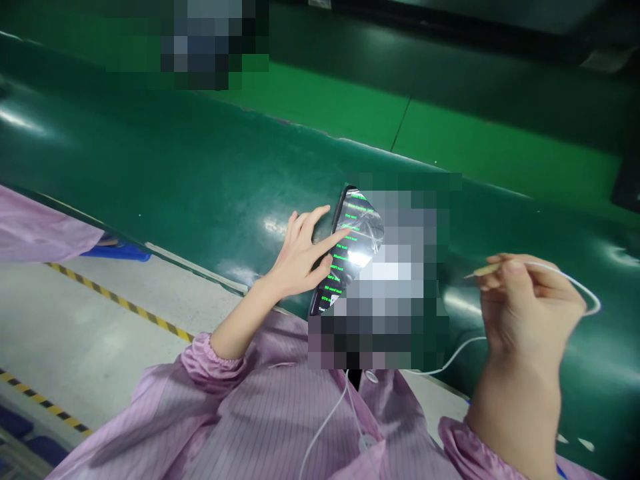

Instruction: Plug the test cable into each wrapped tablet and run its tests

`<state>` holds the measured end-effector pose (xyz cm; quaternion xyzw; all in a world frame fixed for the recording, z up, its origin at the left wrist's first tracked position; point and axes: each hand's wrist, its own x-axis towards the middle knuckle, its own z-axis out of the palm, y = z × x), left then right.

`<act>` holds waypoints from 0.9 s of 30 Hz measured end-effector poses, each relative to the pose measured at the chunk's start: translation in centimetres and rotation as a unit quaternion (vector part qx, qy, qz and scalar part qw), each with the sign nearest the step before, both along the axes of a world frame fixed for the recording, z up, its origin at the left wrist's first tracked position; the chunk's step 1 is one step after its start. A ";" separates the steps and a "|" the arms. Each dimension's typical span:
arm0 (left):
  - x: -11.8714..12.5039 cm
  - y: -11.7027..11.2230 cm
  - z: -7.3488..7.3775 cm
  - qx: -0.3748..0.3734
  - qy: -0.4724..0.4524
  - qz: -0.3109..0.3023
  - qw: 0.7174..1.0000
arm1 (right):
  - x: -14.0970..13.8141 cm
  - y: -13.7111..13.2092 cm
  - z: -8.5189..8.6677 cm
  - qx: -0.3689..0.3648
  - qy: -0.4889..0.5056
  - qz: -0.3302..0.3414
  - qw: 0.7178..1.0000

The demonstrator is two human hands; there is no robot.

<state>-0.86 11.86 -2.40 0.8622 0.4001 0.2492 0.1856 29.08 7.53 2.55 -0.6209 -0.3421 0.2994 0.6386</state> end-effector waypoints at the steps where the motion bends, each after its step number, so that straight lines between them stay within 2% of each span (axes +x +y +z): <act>1: -0.1 0.0 0.0 -0.003 0.004 0.000 1.000 | -0.1 0.5 0.1 0.000 -0.001 0.008 1.000; 6: -0.3 -1.5 0.4 -0.014 -0.007 0.007 1.000 | -0.2 4.5 -0.5 0.009 0.034 0.026 0.999; 11: 0.6 -6.5 1.1 -0.092 -0.015 0.044 0.995 | 0.1 8.9 -1.9 -0.025 0.079 0.040 0.996; 14: 1.2 -9.4 0.8 -0.118 0.009 0.066 0.991 | 0.2 10.4 -2.7 -0.061 0.079 0.030 0.995; 16: 1.4 -10.6 0.4 -0.111 0.035 0.079 0.990 | 0.3 11.0 -3.2 -0.063 0.076 0.026 0.995; 19: 1.6 -11.1 -0.2 -0.082 0.060 0.085 0.991 | 0.5 11.7 -3.9 -0.063 0.068 0.038 0.995; 24: 1.7 -11.0 -0.4 -0.052 0.068 0.092 0.992 | 1.1 12.5 -4.3 -0.105 0.012 0.101 0.989; 27: 1.8 -10.9 -0.3 -0.052 0.071 0.098 0.991 | 1.2 12.7 -4.3 -0.114 0.007 0.100 0.988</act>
